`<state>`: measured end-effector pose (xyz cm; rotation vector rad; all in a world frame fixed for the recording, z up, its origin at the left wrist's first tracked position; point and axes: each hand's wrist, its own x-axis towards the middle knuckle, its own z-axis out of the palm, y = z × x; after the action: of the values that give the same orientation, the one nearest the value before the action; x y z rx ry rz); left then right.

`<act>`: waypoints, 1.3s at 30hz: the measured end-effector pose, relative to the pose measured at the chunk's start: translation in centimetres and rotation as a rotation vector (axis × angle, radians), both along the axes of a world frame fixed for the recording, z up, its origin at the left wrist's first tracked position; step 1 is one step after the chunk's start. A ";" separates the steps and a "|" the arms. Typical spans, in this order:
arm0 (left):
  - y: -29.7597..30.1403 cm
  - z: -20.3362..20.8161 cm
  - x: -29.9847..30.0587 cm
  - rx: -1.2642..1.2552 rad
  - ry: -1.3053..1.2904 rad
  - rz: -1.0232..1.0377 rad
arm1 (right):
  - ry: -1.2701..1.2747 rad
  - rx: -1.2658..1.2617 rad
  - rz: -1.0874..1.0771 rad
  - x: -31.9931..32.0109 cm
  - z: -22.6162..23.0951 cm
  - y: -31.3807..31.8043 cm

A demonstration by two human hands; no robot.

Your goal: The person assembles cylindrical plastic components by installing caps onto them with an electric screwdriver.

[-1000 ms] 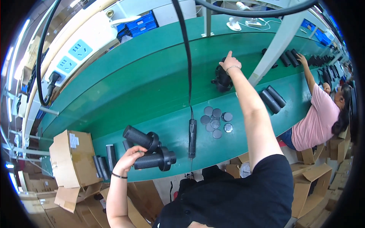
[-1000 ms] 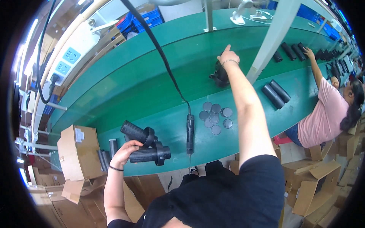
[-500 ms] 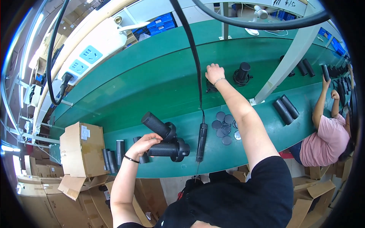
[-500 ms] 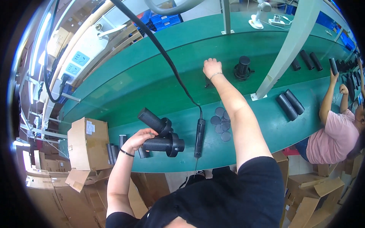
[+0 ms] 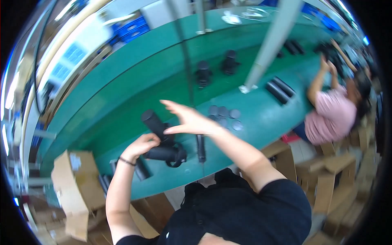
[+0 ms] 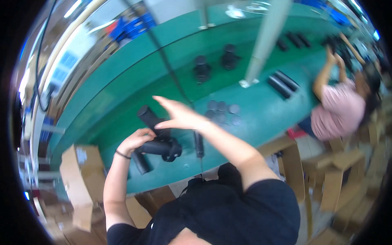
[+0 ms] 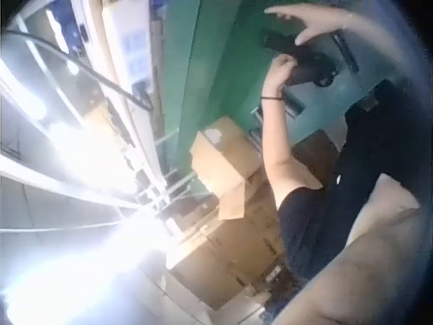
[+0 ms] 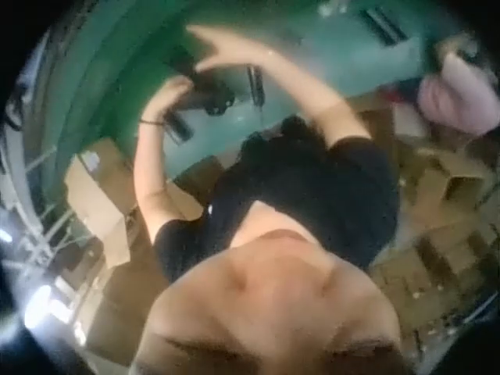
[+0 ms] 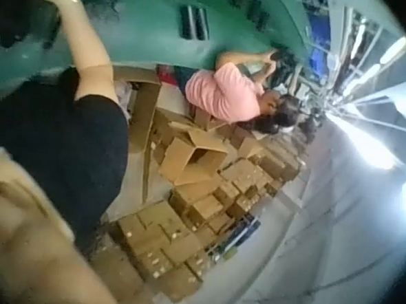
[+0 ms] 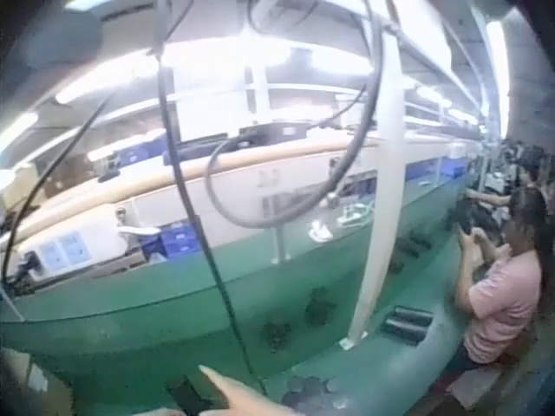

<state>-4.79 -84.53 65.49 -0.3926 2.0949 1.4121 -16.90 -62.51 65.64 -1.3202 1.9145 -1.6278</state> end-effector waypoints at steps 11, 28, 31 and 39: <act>-5.6 1.3 -0.1 -0.165 0.186 -0.011 | 0.093 0.112 -0.495 -1.4 -1.7 -9.3; -16.8 -5.9 -8.9 -0.967 0.483 0.331 | 0.441 0.078 -0.755 -2.0 -8.3 -11.5; -18.2 -8.7 -11.0 -1.061 0.468 0.182 | 0.368 0.060 -0.360 4.9 -9.9 -8.7; -9.6 -2.0 -9.3 -1.183 0.614 -0.045 | -0.049 0.415 -0.257 12.9 -8.2 -0.3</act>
<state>-14.14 -94.13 63.44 -0.3508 3.2556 0.0685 -4.03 -62.76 57.45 -0.8912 2.3059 -1.2491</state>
